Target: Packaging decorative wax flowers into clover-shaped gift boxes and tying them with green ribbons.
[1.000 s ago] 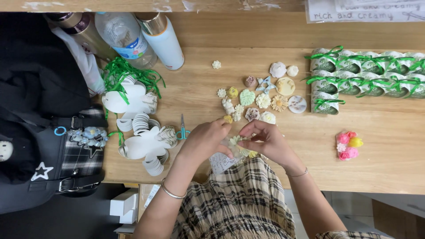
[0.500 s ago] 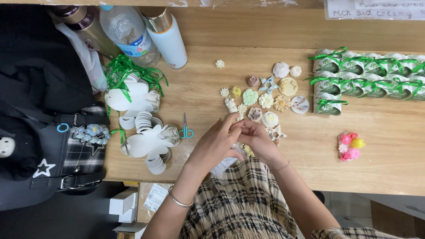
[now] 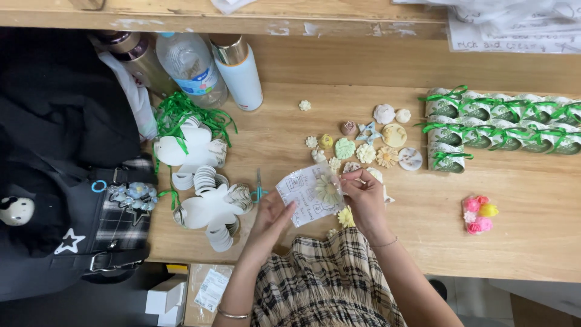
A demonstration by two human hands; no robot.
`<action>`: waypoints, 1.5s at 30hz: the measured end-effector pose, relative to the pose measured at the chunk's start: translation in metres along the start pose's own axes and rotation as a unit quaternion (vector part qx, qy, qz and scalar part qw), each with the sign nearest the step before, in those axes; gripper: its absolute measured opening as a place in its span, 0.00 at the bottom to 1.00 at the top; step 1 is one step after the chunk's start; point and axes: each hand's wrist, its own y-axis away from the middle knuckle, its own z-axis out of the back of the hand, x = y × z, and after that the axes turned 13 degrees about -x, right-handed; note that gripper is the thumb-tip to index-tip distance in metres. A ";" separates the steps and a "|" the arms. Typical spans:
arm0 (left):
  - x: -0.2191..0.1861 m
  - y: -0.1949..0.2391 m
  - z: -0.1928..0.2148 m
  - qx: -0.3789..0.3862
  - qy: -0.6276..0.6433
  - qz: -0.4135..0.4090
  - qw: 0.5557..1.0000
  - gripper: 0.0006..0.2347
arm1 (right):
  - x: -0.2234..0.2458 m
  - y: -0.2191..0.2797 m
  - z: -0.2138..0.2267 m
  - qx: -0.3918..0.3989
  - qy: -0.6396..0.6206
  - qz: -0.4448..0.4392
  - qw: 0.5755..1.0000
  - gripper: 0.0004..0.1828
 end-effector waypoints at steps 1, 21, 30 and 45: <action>0.006 -0.002 -0.001 0.044 0.061 0.064 0.995 0.26 | -0.005 -0.002 -0.001 0.012 -0.009 0.021 1.000 0.03; -0.029 0.012 0.023 0.070 0.266 0.064 0.959 0.18 | -0.011 0.073 -0.033 0.066 0.089 0.157 0.981 0.30; -0.030 0.021 0.056 0.048 0.249 0.034 0.967 0.18 | -0.017 0.107 -0.085 0.189 0.172 0.121 0.959 0.22; -0.064 -0.002 0.100 0.113 0.060 -0.206 0.970 0.35 | -0.003 0.119 -0.073 0.072 0.161 0.191 0.966 0.09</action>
